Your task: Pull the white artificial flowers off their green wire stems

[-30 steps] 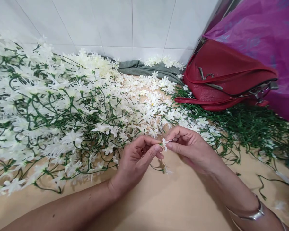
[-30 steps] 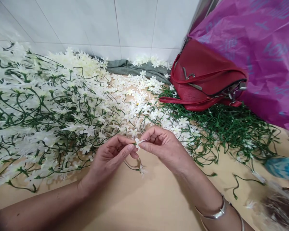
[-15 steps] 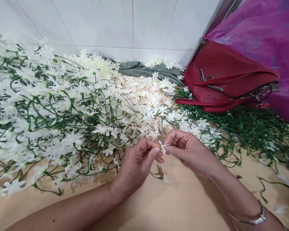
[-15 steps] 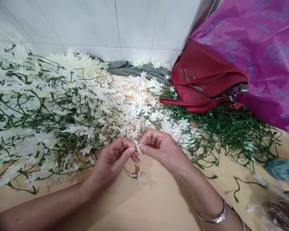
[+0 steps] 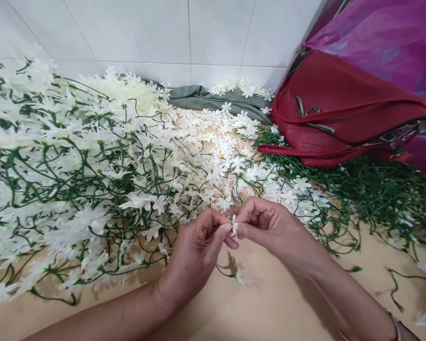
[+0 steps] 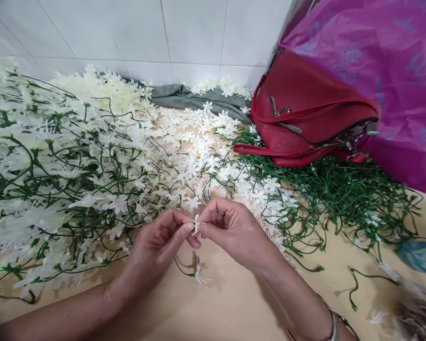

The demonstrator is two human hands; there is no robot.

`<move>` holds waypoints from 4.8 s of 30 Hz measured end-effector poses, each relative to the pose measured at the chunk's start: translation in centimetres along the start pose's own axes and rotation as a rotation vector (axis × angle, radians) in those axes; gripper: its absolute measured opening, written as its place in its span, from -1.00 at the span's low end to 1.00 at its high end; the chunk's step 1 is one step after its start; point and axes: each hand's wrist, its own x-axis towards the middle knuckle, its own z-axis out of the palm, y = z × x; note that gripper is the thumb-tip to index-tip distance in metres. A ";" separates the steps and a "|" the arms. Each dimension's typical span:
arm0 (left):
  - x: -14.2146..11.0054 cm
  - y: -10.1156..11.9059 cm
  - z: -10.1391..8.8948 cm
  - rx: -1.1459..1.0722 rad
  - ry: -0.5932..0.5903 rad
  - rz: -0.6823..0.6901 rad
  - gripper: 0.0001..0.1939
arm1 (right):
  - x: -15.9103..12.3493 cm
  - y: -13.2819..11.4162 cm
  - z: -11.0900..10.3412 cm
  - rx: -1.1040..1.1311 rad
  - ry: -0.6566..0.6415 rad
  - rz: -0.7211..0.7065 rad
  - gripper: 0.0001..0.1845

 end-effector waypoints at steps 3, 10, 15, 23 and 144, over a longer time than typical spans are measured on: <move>0.0 0.0 0.1 -0.033 -0.005 0.000 -0.80 | 0.1 0.1 -0.3 0.041 -0.018 -0.017 -0.68; -0.2 -0.2 0.3 -0.073 0.011 0.036 -0.81 | 0.4 0.4 -1.7 0.127 -0.086 -0.120 -0.75; -0.2 0.1 0.3 -0.067 0.009 0.054 -0.79 | 0.3 0.7 -1.6 0.062 -0.066 -0.141 -0.71; -0.1 -0.3 0.4 -0.046 0.001 0.055 -0.75 | 0.4 0.6 -0.6 -0.043 -0.032 -0.158 -0.71; -2.2 8.7 -5.4 0.222 -0.148 0.181 -0.59 | -6.7 -6.9 3.2 -0.725 0.453 -0.604 -0.81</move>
